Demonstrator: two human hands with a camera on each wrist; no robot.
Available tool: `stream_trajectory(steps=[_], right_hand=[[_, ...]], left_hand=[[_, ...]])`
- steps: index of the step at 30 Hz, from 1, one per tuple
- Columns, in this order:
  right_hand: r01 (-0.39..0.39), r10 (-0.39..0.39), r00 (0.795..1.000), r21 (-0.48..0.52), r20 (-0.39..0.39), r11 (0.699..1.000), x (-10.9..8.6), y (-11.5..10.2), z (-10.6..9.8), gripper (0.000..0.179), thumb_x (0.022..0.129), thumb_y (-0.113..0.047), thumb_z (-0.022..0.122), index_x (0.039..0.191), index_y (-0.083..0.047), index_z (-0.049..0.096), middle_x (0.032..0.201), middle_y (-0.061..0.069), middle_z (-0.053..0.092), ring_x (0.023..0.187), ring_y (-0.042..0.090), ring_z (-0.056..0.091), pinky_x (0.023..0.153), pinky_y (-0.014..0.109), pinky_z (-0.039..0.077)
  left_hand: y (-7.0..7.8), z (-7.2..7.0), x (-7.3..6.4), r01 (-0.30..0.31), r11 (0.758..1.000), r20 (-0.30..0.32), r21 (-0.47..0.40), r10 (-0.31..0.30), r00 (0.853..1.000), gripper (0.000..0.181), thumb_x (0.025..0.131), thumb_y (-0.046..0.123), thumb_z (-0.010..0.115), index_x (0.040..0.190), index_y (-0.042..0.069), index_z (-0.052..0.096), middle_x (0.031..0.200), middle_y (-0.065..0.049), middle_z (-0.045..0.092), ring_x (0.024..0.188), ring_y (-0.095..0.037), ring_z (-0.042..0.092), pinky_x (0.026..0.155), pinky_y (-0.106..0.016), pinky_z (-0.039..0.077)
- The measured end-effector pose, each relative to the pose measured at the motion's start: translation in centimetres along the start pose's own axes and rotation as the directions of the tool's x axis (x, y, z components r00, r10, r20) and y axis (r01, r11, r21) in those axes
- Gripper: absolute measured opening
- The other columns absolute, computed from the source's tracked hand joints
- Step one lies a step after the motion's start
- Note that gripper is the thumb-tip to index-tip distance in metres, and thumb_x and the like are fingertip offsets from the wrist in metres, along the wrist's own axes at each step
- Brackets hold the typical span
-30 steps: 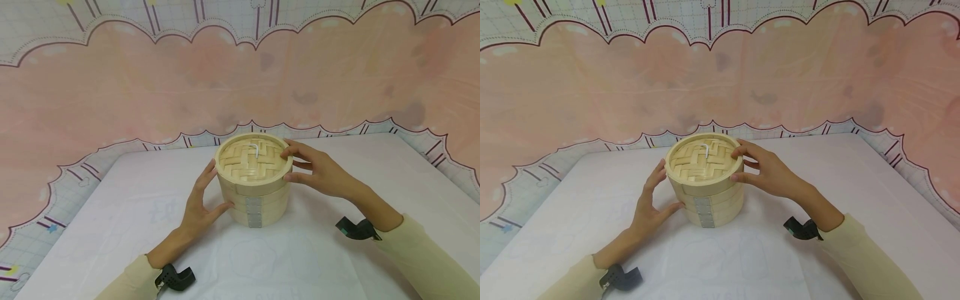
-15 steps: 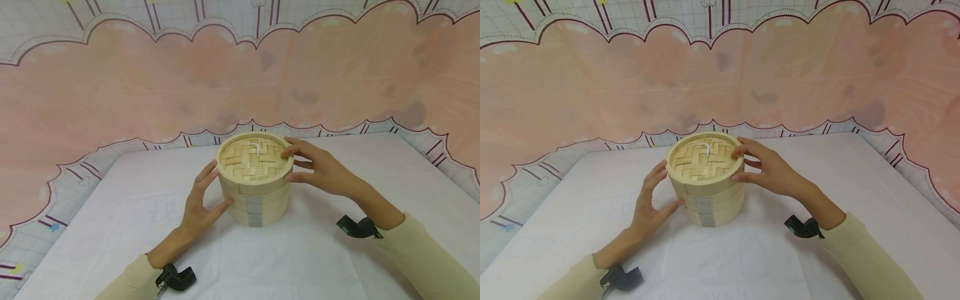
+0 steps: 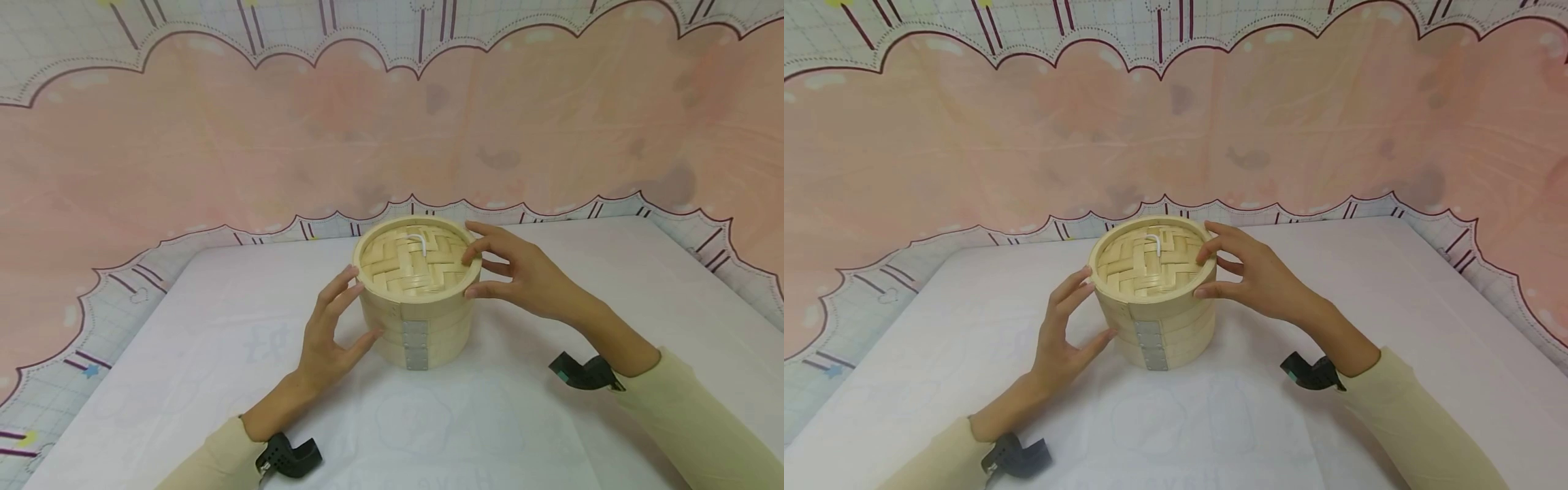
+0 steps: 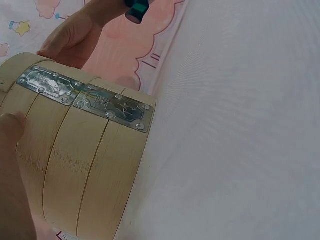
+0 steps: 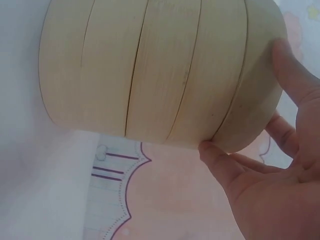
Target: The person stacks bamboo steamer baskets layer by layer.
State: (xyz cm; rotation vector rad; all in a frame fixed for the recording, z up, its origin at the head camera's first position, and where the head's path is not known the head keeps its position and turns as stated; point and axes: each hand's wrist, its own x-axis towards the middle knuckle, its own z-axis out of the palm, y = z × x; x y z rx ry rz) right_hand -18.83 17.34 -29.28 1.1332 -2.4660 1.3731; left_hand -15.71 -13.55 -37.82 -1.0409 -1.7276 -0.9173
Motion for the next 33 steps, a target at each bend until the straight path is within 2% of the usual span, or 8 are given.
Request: stream_trajectory(steps=[7, 16, 23, 28, 33], right_hand=[[-0.005, 0.005, 1.000, -0.013, 0.003, 1.000, -0.1, -0.1, -0.2, 0.037, 0.076, -0.016, 0.081, 0.105, -0.013, 0.059, 0.148, 0.004, 0.035, 0.134, 0.024, 0.037, 0.097, 0.033, 0.046], [0.022, -0.021, 1.000, -0.023, 0.022, 1.000, -0.1, -0.1, -0.5, 0.033, 0.081, -0.012, 0.076, 0.108, -0.010, 0.058, 0.146, 0.010, 0.038, 0.132, 0.029, 0.040, 0.097, 0.037, 0.046], [0.008, -0.008, 0.999, -0.012, 0.036, 1.000, -0.1, -0.3, -0.5, 0.032, 0.082, -0.014, 0.076, 0.109, -0.010, 0.059, 0.149, 0.010, 0.036, 0.135, 0.028, 0.036, 0.097, 0.037, 0.046], [-0.008, 0.008, 1.000, 0.014, 0.026, 1.000, -0.1, -0.3, -0.1, 0.034, 0.080, -0.014, 0.078, 0.108, -0.012, 0.060, 0.150, 0.005, 0.034, 0.139, 0.021, 0.028, 0.099, 0.034, 0.044], [0.013, -0.014, 1.000, 0.020, 0.017, 1.000, -0.2, -0.1, 0.0, 0.033, 0.079, -0.012, 0.079, 0.107, -0.012, 0.061, 0.150, 0.007, 0.035, 0.140, 0.021, 0.027, 0.099, 0.035, 0.044]], left_hand=[[0.1, 0.0, 0.2, -0.004, 1.000, -0.011, 0.030, 0.004, 1.000, 0.054, 0.088, 0.031, 0.070, 0.120, -0.008, 0.052, 0.130, -0.030, 0.047, 0.127, -0.036, 0.043, 0.106, -0.042, 0.038], [0.5, -0.1, 0.6, -0.044, 0.995, -0.024, 0.084, 0.047, 0.999, 0.048, 0.089, 0.030, 0.069, 0.119, -0.004, 0.055, 0.128, -0.027, 0.049, 0.124, -0.038, 0.045, 0.106, -0.045, 0.038], [0.9, -0.1, 0.9, -0.046, 0.994, -0.038, 0.100, 0.050, 0.998, 0.043, 0.090, 0.026, 0.069, 0.120, -0.003, 0.057, 0.128, -0.024, 0.050, 0.122, -0.038, 0.046, 0.106, -0.044, 0.038], [1.1, 0.0, 1.0, -0.063, 0.991, -0.050, 0.118, 0.069, 0.996, 0.040, 0.089, 0.024, 0.069, 0.117, -0.002, 0.059, 0.125, -0.023, 0.052, 0.119, -0.038, 0.047, 0.104, -0.044, 0.039], [1.2, 0.2, 1.0, -0.069, 0.989, -0.057, 0.128, 0.077, 0.995, 0.039, 0.089, 0.024, 0.069, 0.116, -0.002, 0.059, 0.124, -0.023, 0.052, 0.117, -0.037, 0.048, 0.104, -0.041, 0.040]])
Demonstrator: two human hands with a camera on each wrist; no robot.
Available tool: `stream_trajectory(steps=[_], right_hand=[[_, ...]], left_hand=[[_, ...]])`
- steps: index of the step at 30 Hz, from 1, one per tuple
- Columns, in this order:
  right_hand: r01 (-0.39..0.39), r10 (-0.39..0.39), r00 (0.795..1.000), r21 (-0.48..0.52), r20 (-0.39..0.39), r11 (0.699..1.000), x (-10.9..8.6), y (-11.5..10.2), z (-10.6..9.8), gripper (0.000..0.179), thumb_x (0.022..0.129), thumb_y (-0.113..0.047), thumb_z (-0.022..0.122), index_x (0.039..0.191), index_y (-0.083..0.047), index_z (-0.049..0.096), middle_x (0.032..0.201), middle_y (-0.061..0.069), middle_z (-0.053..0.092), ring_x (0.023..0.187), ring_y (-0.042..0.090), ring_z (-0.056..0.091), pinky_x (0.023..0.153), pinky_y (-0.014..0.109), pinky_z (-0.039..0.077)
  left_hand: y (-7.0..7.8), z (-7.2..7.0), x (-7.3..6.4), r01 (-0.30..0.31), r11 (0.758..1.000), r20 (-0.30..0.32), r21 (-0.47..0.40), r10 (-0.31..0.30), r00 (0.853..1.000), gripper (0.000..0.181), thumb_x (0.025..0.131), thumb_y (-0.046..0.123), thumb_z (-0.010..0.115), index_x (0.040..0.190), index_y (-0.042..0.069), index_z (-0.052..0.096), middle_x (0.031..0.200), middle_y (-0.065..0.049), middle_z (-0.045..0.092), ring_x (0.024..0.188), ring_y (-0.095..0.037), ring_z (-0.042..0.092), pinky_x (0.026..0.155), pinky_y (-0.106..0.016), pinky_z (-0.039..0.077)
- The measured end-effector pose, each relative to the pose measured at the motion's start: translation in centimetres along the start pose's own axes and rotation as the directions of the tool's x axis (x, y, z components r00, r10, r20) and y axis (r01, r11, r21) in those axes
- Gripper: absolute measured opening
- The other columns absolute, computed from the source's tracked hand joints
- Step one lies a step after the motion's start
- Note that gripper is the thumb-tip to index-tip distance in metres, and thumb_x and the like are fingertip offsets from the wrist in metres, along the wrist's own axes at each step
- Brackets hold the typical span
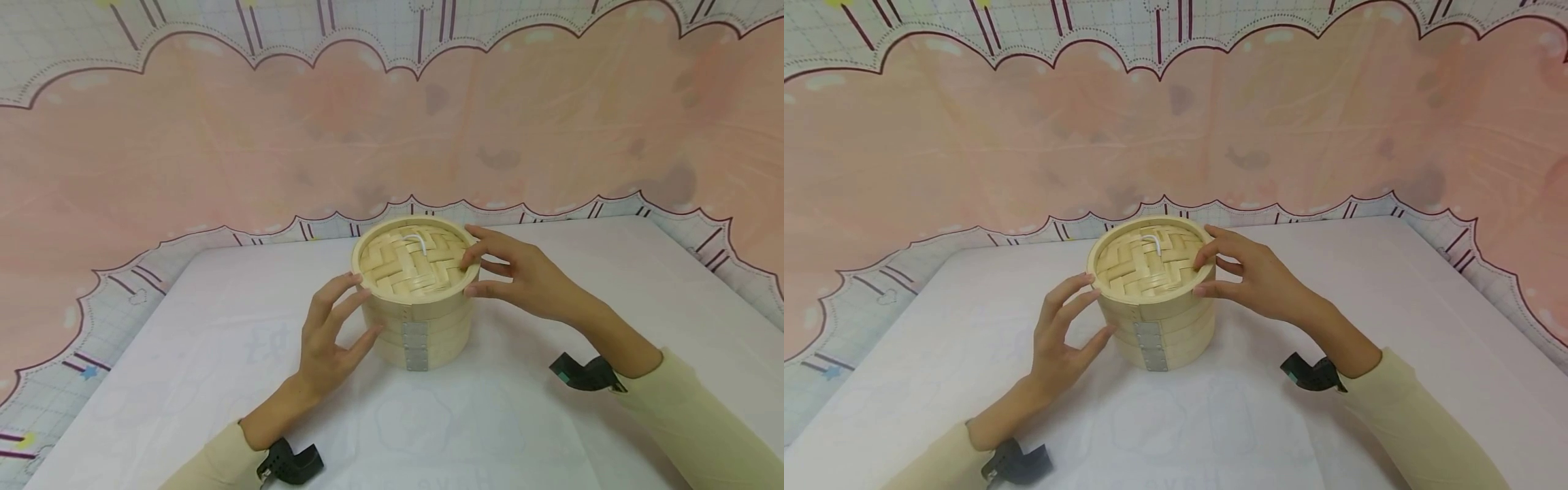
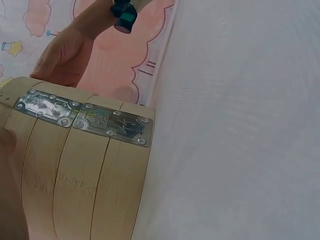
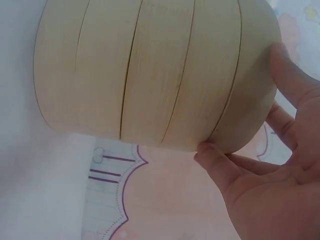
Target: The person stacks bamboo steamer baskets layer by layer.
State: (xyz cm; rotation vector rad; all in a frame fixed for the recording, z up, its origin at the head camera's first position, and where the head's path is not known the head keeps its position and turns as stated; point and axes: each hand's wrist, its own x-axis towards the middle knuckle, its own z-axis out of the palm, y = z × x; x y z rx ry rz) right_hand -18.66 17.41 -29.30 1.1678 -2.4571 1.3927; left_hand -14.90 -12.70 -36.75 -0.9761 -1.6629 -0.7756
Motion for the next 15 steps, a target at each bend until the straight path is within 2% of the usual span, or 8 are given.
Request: stream_trajectory(steps=[7, 11, 13, 15], right_hand=[[0.026, -0.025, 1.000, 0.023, -0.010, 0.999, -0.04, 0.37, -0.05, 0.031, 0.079, -0.008, 0.078, 0.105, -0.011, 0.061, 0.148, 0.008, 0.037, 0.139, 0.019, 0.028, 0.099, 0.032, 0.044], [0.035, -0.035, 0.999, 0.027, -0.009, 0.999, -0.04, 0.66, -0.09, 0.030, 0.080, -0.007, 0.077, 0.105, -0.010, 0.060, 0.149, 0.008, 0.037, 0.140, 0.019, 0.027, 0.099, 0.033, 0.043], [0.035, -0.035, 0.999, 0.028, -0.006, 0.999, -0.02, 0.78, -0.10, 0.030, 0.080, -0.007, 0.076, 0.104, -0.010, 0.060, 0.149, 0.008, 0.036, 0.140, 0.019, 0.026, 0.100, 0.034, 0.043], [0.039, -0.039, 0.999, 0.029, -0.003, 0.999, 0.05, 0.87, -0.12, 0.029, 0.080, -0.008, 0.076, 0.104, -0.010, 0.060, 0.150, 0.008, 0.035, 0.140, 0.020, 0.027, 0.100, 0.035, 0.043]], left_hand=[[0.18, 0.24, 0.25, -0.016, 1.000, -0.015, -0.002, 0.015, 1.000, 0.038, 0.089, 0.025, 0.069, 0.114, -0.003, 0.059, 0.121, -0.024, 0.053, 0.113, -0.036, 0.048, 0.102, -0.038, 0.040], [0.13, 0.08, 0.44, -0.011, 1.000, 0.002, -0.011, 0.011, 1.000, 0.039, 0.089, 0.025, 0.069, 0.115, -0.001, 0.059, 0.123, -0.025, 0.051, 0.115, -0.037, 0.047, 0.103, -0.040, 0.039], [0.03, -0.12, 0.52, 0.022, 1.000, 0.021, -0.018, -0.021, 1.000, 0.041, 0.090, 0.028, 0.068, 0.117, 0.000, 0.057, 0.127, -0.026, 0.050, 0.118, -0.038, 0.047, 0.104, -0.041, 0.039], [-0.10, -0.35, 0.52, 0.087, 0.995, 0.047, -0.038, -0.085, 0.995, 0.046, 0.090, 0.033, 0.068, 0.121, 0.001, 0.056, 0.132, -0.025, 0.047, 0.123, -0.038, 0.044, 0.105, -0.042, 0.039]])
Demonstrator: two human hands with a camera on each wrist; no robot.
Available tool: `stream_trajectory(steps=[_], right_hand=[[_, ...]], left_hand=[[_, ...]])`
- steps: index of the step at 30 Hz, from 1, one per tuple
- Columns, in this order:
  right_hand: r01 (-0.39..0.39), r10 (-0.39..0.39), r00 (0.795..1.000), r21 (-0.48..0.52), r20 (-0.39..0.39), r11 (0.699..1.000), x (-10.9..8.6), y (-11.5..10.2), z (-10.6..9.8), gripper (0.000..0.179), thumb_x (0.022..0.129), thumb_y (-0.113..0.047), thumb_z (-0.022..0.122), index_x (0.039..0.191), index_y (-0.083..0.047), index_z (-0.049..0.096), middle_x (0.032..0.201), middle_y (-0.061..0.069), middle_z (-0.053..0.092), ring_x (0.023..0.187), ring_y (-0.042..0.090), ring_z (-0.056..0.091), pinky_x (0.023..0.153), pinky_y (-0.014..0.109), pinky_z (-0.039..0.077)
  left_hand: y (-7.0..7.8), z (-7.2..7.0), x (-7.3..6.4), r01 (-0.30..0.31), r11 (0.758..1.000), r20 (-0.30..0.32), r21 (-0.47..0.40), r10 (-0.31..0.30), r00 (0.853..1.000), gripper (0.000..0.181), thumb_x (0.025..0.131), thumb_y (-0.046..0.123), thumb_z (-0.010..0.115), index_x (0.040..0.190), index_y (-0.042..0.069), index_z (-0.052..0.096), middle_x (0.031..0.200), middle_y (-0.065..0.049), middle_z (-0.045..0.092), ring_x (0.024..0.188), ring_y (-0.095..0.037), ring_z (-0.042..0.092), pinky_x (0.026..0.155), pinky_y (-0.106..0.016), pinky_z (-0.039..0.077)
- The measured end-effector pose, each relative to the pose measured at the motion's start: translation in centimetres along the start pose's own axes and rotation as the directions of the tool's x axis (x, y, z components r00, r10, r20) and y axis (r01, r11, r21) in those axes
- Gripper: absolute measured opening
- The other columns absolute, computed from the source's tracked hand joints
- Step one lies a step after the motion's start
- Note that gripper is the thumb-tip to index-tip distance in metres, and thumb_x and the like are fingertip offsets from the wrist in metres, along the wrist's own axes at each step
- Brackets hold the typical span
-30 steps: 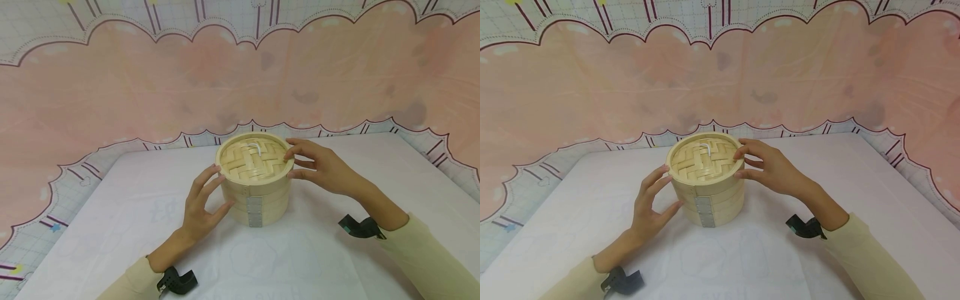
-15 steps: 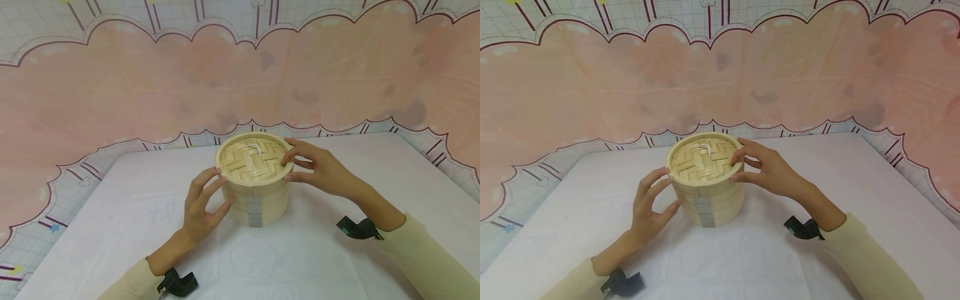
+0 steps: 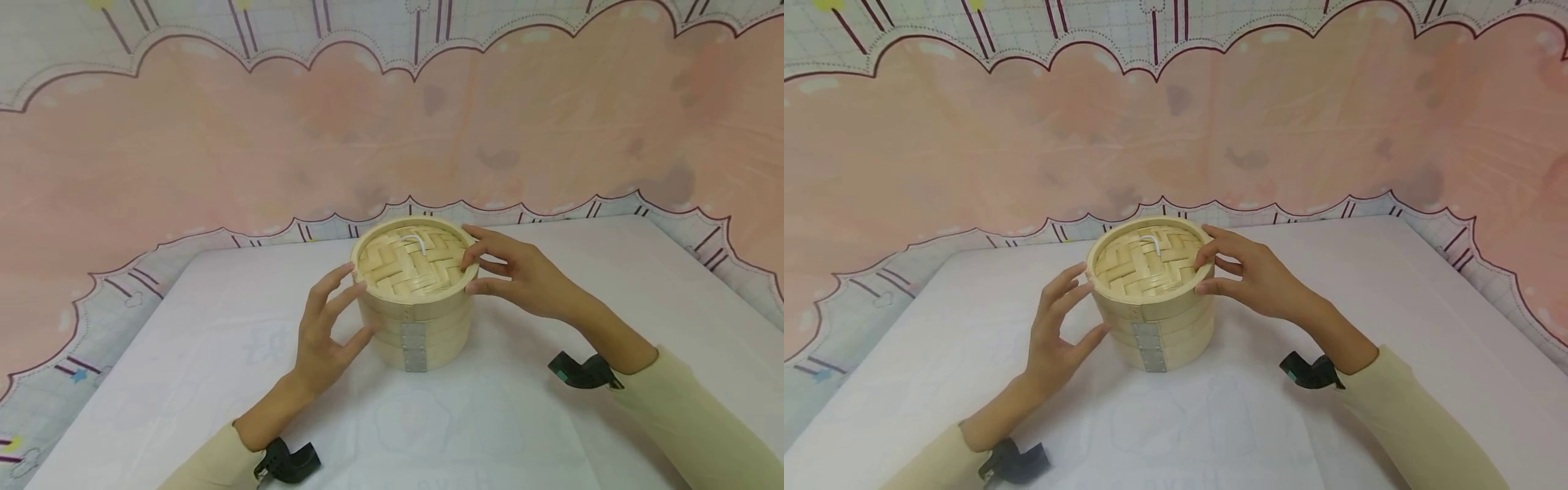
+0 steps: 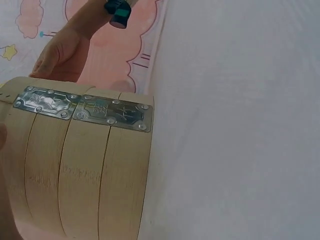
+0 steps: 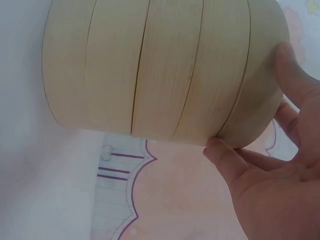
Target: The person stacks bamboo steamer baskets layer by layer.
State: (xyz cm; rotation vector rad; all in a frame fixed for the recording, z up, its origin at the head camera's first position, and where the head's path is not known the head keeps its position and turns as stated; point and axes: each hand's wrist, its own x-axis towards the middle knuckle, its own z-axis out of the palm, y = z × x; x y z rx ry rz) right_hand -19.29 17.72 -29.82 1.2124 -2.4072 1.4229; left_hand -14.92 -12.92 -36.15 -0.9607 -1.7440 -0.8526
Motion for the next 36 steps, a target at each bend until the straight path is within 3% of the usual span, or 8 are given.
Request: stream_trajectory(steps=[2, 4, 6, 9, 12, 19, 36], right_hand=[[0.002, -0.002, 1.000, 0.000, 0.006, 1.000, 0.06, 0.05, 0.04, 0.028, 0.081, -0.008, 0.076, 0.103, -0.010, 0.059, 0.151, 0.008, 0.034, 0.140, 0.022, 0.027, 0.100, 0.035, 0.043], [0.000, 0.000, 1.000, 0.001, 0.010, 1.000, 0.11, 0.11, 0.07, 0.028, 0.081, -0.009, 0.076, 0.103, -0.010, 0.060, 0.151, 0.009, 0.033, 0.140, 0.022, 0.028, 0.100, 0.035, 0.043], [-0.004, 0.004, 1.000, 0.006, 0.013, 1.000, 0.13, 0.22, 0.09, 0.028, 0.081, -0.008, 0.075, 0.104, -0.010, 0.060, 0.151, 0.008, 0.033, 0.140, 0.022, 0.028, 0.101, 0.035, 0.042], [-0.011, 0.011, 1.000, 0.007, 0.016, 1.000, 0.14, 0.36, 0.11, 0.028, 0.082, -0.009, 0.075, 0.105, -0.010, 0.060, 0.152, 0.008, 0.032, 0.140, 0.022, 0.027, 0.101, 0.035, 0.042], [-0.017, 0.017, 1.000, 0.020, 0.020, 1.000, 0.20, 0.46, 0.14, 0.028, 0.082, -0.009, 0.074, 0.106, -0.009, 0.059, 0.152, 0.007, 0.031, 0.140, 0.021, 0.026, 0.103, 0.035, 0.041], [-0.025, 0.023, 0.999, 0.065, 0.033, 0.998, 0.26, 0.54, 0.20, 0.027, 0.083, -0.007, 0.074, 0.106, -0.009, 0.058, 0.153, 0.007, 0.029, 0.140, 0.021, 0.025, 0.103, 0.034, 0.040], [0.002, -0.005, 0.999, 0.073, 0.049, 0.997, -0.05, 0.82, 0.32, 0.027, 0.085, -0.008, 0.072, 0.108, -0.010, 0.056, 0.154, 0.009, 0.026, 0.141, 0.019, 0.024, 0.105, 0.031, 0.037]], left_hand=[[-0.07, -0.22, -0.08, 0.081, 0.996, 0.030, -0.030, -0.080, 0.996, 0.053, 0.089, 0.038, 0.067, 0.126, 0.002, 0.053, 0.139, -0.023, 0.043, 0.128, -0.037, 0.040, 0.106, -0.042, 0.038], [-0.04, -0.39, -0.18, 0.176, 0.982, 0.073, -0.067, -0.171, 0.983, 0.059, 0.088, 0.040, 0.068, 0.131, 0.004, 0.051, 0.145, -0.019, 0.038, 0.133, -0.034, 0.035, 0.108, -0.042, 0.036], [-0.03, -0.46, -0.31, 0.251, 0.962, 0.113, -0.104, -0.240, 0.964, 0.059, 0.086, 0.033, 0.072, 0.134, 0.006, 0.050, 0.149, -0.016, 0.034, 0.136, -0.032, 0.032, 0.110, -0.042, 0.034], [0.09, -0.46, -0.41, 0.318, 0.938, 0.145, -0.138, -0.299, 0.943, 0.060, 0.080, 0.011, 0.078, 0.134, 0.009, 0.052, 0.151, -0.011, 0.031, 0.136, -0.030, 0.032, 0.110, -0.041, 0.033], [0.15, -0.41, -0.42, 0.328, 0.931, 0.137, -0.161, -0.308, 0.941, 0.064, 0.074, -0.005, 0.078, 0.132, 0.010, 0.055, 0.151, -0.009, 0.031, 0.135, -0.030, 0.034, 0.108, -0.041, 0.036], [0.15, -0.39, -0.65, 0.314, 0.931, 0.108, -0.185, -0.298, 0.948, 0.055, 0.077, -0.001, 0.077, 0.128, 0.012, 0.060, 0.149, -0.011, 0.034, 0.132, -0.031, 0.038, 0.107, -0.044, 0.037], [0.65, -0.45, -0.36, 0.371, 0.914, 0.129, -0.166, -0.353, 0.927, 0.057, 0.075, -0.005, 0.078, 0.125, 0.016, 0.061, 0.149, -0.005, 0.034, 0.132, -0.026, 0.037, 0.103, -0.045, 0.040]])
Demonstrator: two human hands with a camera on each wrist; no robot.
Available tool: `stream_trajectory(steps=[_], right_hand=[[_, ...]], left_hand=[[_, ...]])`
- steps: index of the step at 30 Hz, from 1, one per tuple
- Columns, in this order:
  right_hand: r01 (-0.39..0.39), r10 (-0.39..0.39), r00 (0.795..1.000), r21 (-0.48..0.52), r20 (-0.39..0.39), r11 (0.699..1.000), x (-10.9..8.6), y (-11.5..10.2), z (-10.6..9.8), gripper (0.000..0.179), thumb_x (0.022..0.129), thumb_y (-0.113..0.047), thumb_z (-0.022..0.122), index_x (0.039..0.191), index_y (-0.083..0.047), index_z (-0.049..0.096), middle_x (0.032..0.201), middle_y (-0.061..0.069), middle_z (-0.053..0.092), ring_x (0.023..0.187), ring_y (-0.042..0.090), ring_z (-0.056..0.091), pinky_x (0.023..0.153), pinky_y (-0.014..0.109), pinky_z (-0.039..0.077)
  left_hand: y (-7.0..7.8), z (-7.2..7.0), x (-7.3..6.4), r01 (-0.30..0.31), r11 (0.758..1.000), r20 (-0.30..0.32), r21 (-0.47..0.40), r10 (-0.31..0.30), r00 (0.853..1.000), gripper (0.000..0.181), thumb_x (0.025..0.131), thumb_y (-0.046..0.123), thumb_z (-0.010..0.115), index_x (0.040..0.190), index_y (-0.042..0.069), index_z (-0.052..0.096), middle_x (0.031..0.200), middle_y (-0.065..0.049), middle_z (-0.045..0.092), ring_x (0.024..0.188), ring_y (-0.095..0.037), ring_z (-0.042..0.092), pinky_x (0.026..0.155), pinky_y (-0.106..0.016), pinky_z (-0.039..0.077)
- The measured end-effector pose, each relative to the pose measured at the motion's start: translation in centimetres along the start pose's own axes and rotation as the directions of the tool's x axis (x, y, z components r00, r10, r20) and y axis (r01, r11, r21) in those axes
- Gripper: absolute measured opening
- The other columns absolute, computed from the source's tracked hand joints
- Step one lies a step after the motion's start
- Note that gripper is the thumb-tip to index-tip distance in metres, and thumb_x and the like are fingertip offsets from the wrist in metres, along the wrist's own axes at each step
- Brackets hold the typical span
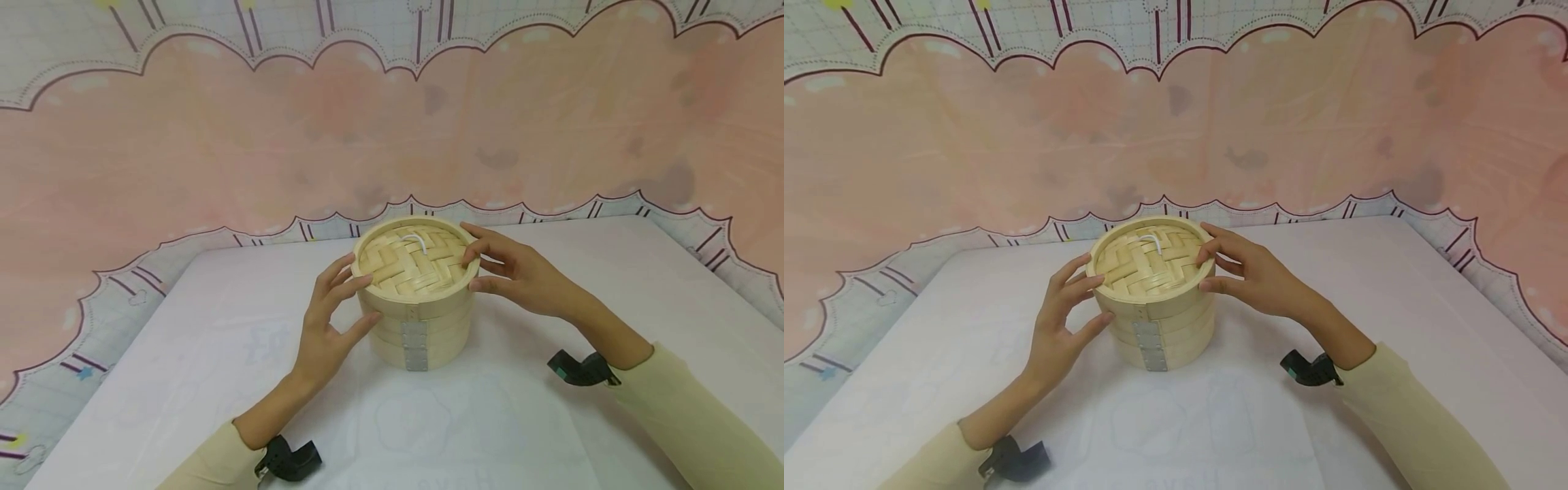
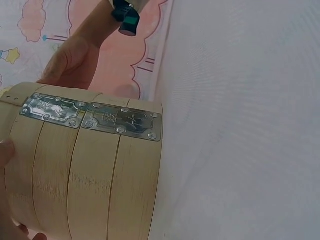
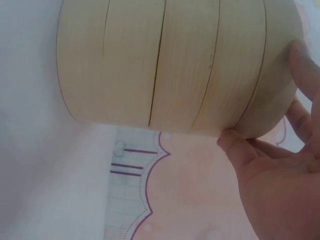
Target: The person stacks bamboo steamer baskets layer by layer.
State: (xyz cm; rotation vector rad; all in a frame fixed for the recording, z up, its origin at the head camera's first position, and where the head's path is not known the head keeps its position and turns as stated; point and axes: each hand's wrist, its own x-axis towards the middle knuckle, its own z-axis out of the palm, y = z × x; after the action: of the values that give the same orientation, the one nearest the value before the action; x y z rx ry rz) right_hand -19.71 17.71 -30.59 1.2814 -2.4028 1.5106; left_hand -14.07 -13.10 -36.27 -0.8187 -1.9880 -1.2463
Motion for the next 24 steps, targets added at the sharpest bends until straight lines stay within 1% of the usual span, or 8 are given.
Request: stream_trajectory(steps=[3, 10, 15, 17, 21, 24], right_hand=[[0.007, -0.007, 1.000, -0.005, 0.000, 1.000, -0.1, 0.0, 0.0, 0.028, 0.085, -0.008, 0.072, 0.108, -0.011, 0.055, 0.154, 0.009, 0.026, 0.141, 0.019, 0.023, 0.105, 0.031, 0.037], [-0.003, 0.002, 1.000, -0.045, -0.007, 0.999, -0.3, 0.1, -0.2, 0.028, 0.087, -0.011, 0.071, 0.110, -0.011, 0.055, 0.154, 0.009, 0.027, 0.140, 0.023, 0.026, 0.103, 0.039, 0.041], [0.014, -0.015, 1.000, -0.050, -0.007, 0.999, -0.4, 0.0, -0.4, 0.042, 0.087, -0.010, 0.071, 0.123, -0.010, 0.050, 0.153, 0.005, 0.030, 0.138, 0.020, 0.030, 0.104, 0.034, 0.041], [0.017, -0.017, 1.000, -0.060, -0.010, 0.998, -0.6, -0.2, -0.4, 0.049, 0.087, -0.010, 0.071, 0.129, -0.011, 0.046, 0.153, 0.003, 0.029, 0.137, 0.018, 0.032, 0.104, 0.033, 0.041], [-0.001, -0.002, 1.000, -0.130, -0.021, 0.992, -1.6, -0.3, -0.5, 0.053, 0.088, -0.011, 0.071, 0.133, -0.012, 0.044, 0.154, -0.001, 0.026, 0.137, 0.019, 0.032, 0.105, 0.033, 0.039], [-0.019, 0.013, 0.999, -0.191, -0.036, 0.981, -2.7, -0.4, -0.8, 0.054, 0.089, -0.012, 0.069, 0.136, -0.014, 0.044, 0.154, -0.001, 0.026, 0.136, 0.021, 0.034, 0.104, 0.034, 0.039]], left_hand=[[0.1, 0.0, 0.0, 0.009, 1.000, 0.003, -0.003, -0.009, 1.000, 0.056, 0.075, -0.004, 0.078, 0.125, 0.016, 0.061, 0.149, -0.005, 0.034, 0.132, -0.026, 0.037, 0.102, -0.044, 0.041], [0.3, 0.1, 0.2, 0.005, 1.000, 0.002, -0.009, -0.005, 1.000, 0.056, 0.074, -0.005, 0.078, 0.124, 0.015, 0.062, 0.148, -0.005, 0.035, 0.132, -0.026, 0.038, 0.099, -0.039, 0.042], [0.3, 0.1, 0.4, -0.013, 1.000, -0.003, -0.020, 0.013, 1.000, 0.055, 0.074, -0.006, 0.078, 0.123, 0.014, 0.062, 0.148, -0.005, 0.036, 0.131, -0.026, 0.039, 0.100, -0.039, 0.041], [0.3, 0.1, 0.3, -0.007, 1.000, 0.000, -0.020, 0.007, 1.000, 0.056, 0.074, -0.005, 0.078, 0.123, 0.015, 0.062, 0.148, -0.005, 0.036, 0.130, -0.026, 0.040, 0.101, -0.039, 0.041], [0.3, 0.0, -0.6, 0.011, 1.000, 0.012, 0.006, -0.012, 1.000, 0.059, 0.074, -0.003, 0.079, 0.126, 0.015, 0.059, 0.148, -0.004, 0.035, 0.127, -0.025, 0.043, 0.097, -0.036, 0.042], [0.5, -0.5, -0.8, 0.005, 0.999, 0.015, 0.038, -0.006, 1.000, 0.064, 0.072, -0.004, 0.081, 0.128, 0.013, 0.056, 0.148, -0.006, 0.035, 0.127, -0.026, 0.044, 0.095, -0.035, 0.044]])
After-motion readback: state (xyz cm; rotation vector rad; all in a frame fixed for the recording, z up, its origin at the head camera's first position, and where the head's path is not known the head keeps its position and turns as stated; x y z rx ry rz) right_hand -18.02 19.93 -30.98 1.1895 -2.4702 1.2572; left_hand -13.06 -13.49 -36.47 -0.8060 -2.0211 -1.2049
